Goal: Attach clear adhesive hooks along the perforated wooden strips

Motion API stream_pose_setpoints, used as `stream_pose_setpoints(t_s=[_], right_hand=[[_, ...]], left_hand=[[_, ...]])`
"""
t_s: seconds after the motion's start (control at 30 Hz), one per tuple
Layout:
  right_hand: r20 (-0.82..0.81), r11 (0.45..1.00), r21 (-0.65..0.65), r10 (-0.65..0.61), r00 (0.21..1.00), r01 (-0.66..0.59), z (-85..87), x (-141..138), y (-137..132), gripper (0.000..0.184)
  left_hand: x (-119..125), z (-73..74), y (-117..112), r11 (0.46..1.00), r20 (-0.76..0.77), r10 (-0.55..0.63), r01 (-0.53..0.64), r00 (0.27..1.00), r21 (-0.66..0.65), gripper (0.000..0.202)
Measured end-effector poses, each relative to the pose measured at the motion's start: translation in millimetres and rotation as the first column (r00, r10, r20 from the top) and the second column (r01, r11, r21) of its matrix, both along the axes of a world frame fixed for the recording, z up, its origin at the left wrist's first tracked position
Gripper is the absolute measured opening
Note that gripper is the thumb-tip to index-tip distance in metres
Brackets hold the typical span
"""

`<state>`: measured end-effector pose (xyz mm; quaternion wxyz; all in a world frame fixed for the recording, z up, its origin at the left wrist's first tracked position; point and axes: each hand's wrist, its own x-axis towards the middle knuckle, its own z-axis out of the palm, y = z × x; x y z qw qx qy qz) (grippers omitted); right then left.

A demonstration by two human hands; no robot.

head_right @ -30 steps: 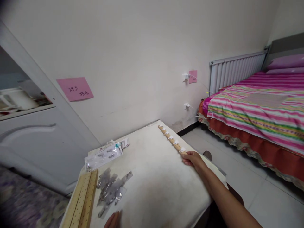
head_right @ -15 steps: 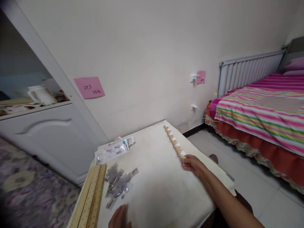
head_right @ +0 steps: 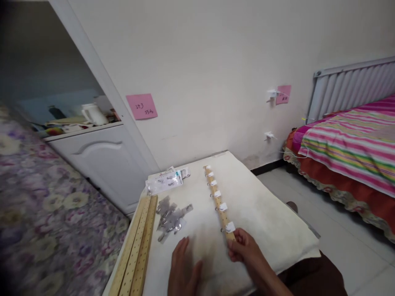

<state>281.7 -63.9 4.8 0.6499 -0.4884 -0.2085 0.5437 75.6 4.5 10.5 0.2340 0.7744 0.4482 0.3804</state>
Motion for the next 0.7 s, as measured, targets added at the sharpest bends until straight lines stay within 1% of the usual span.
stream_pose_setpoints(t_s=[0.1, 0.2, 0.27, 0.33, 0.43, 0.6, 0.7], right_hand=[[0.007, 0.998, 0.045, 0.051, 0.999, -0.051, -8.0, -32, -9, 0.038], [0.055, 0.996, 0.065, 0.066, 0.996, -0.069, -13.5, -56, -17, 0.031], [0.117, 0.994, 0.083, 0.067, 0.991, -0.077, -15.7, -66, -21, 0.023], [0.183, 0.992, 0.092, 0.070, 0.981, -0.087, -17.2, -71, -25, 0.017], [0.217, 0.991, 0.074, 0.097, 0.971, -0.116, -17.6, -78, -27, 0.015], [0.152, 0.967, 0.145, 0.189, 0.970, -0.211, -19.6, -84, -31, 0.039], [0.148, 0.956, 0.123, 0.247, 0.958, -0.266, -28.8, -84, -36, 0.043]], left_hand=[[27, 26.7, -21, 0.988, -0.014, -0.099, 0.096, 0.995, -0.118, 0.078], [49, 49.3, -35, 0.963, -0.008, -0.058, 0.054, 0.998, -0.264, 0.103], [56, 56.9, -41, 0.935, 0.014, -0.027, 0.030, 1.000, -0.353, 0.108], [57, 58.1, -44, 0.914, 0.038, -0.008, 0.023, 0.999, -0.406, 0.107], [51, 52.5, -45, 0.906, 0.055, 0.012, 0.012, 0.998, -0.422, 0.104], [42, 39.8, -40, 0.930, 0.056, 0.051, -0.027, 0.997, -0.366, 0.092], [43, 35.6, -36, 0.953, 0.040, 0.060, -0.045, 0.997, -0.298, 0.087]])
